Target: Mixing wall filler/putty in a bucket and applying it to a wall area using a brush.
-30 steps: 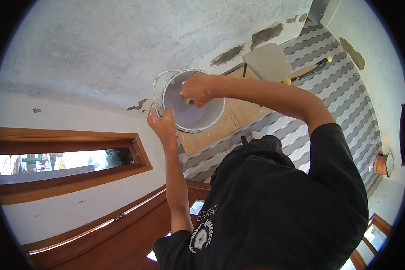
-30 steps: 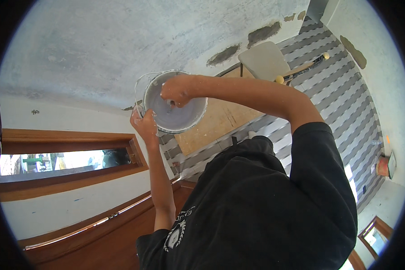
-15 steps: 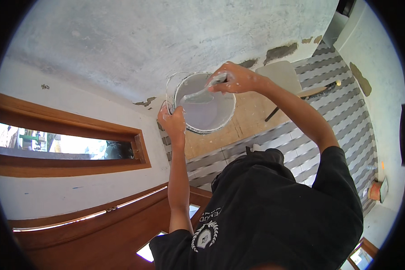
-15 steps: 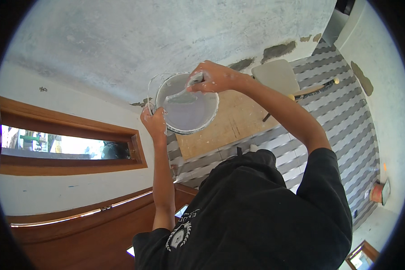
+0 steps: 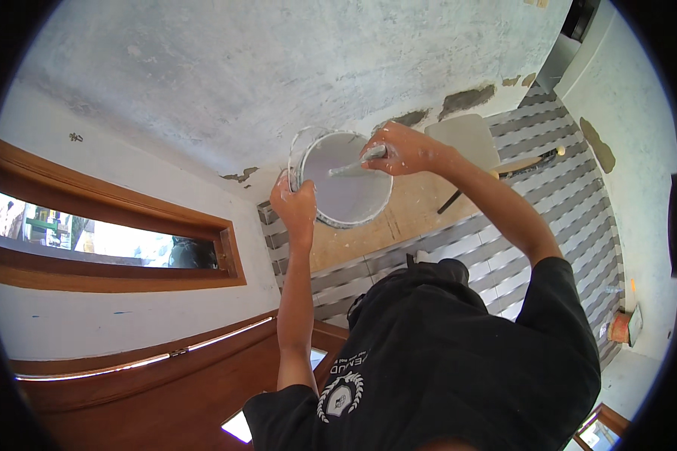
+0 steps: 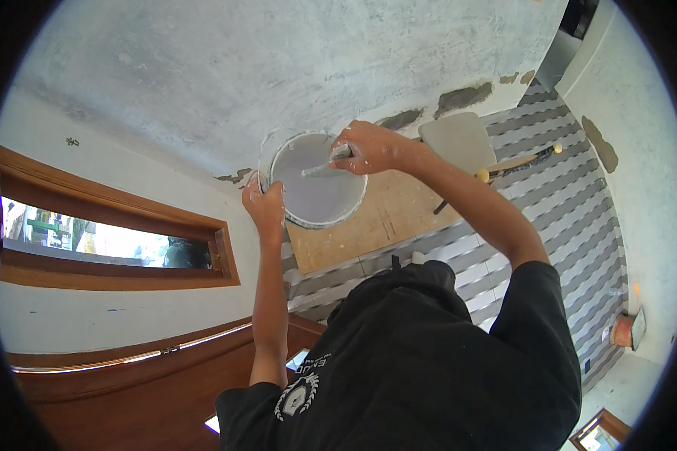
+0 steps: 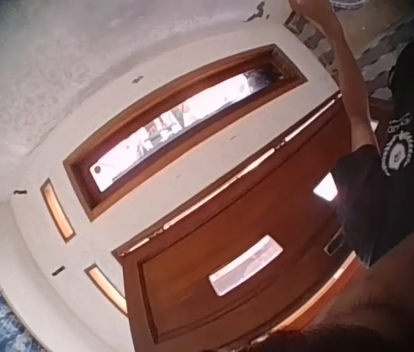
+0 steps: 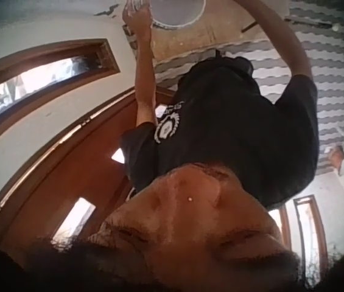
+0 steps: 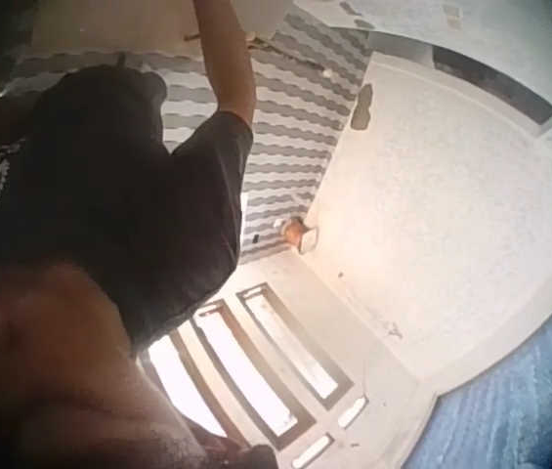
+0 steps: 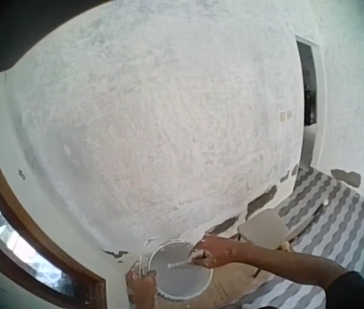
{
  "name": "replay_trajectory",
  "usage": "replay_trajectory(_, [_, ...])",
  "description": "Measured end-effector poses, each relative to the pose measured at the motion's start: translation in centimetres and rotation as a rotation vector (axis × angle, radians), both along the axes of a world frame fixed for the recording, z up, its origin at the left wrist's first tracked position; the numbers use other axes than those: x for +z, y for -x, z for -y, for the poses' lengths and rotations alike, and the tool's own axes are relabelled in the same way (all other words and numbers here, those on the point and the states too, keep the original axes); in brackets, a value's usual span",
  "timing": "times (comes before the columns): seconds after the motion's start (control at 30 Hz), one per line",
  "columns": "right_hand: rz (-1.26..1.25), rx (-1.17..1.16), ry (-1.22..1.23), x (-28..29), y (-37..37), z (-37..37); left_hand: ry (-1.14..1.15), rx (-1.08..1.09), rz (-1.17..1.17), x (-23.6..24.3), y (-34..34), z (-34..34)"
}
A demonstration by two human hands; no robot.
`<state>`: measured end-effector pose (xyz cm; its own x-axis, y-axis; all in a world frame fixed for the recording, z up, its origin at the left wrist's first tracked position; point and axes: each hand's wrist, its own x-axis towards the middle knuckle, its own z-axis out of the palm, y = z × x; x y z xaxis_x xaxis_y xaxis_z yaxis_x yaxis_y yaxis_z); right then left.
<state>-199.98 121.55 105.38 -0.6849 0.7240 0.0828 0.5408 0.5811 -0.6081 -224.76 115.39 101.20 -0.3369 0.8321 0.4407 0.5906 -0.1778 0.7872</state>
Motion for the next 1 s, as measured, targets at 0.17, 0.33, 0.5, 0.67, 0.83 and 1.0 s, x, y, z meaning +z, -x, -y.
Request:
replay_trajectory(0.17, [-0.041,0.003,-0.015,-1.0,0.4,0.5,0.092,-0.033,0.102,-0.1,0.1,0.7])
replay_trajectory(0.33, [-0.063,0.011,-0.052,-2.8,0.9,0.8,0.103,0.012,0.078,-2.6,1.0,-0.2])
replay_trajectory(0.5, [0.008,0.011,-0.079,-3.9,0.9,0.9,0.174,-0.006,0.099,-3.0,1.1,-0.3])
replay_trajectory(0.67, [-0.076,0.02,-0.129,-4.0,0.7,0.2,0.132,0.002,-0.012,-3.2,1.2,-0.5])
replay_trajectory(0.83, [-0.045,-0.036,-0.037,-3.3,0.5,0.7,0.073,-0.019,-0.028,-2.8,1.3,-0.4])
replay_trajectory(1.0, [-0.158,-0.078,-0.314,-5.5,-0.2,0.8,0.184,-0.069,0.058,-1.0,-0.1,0.2])
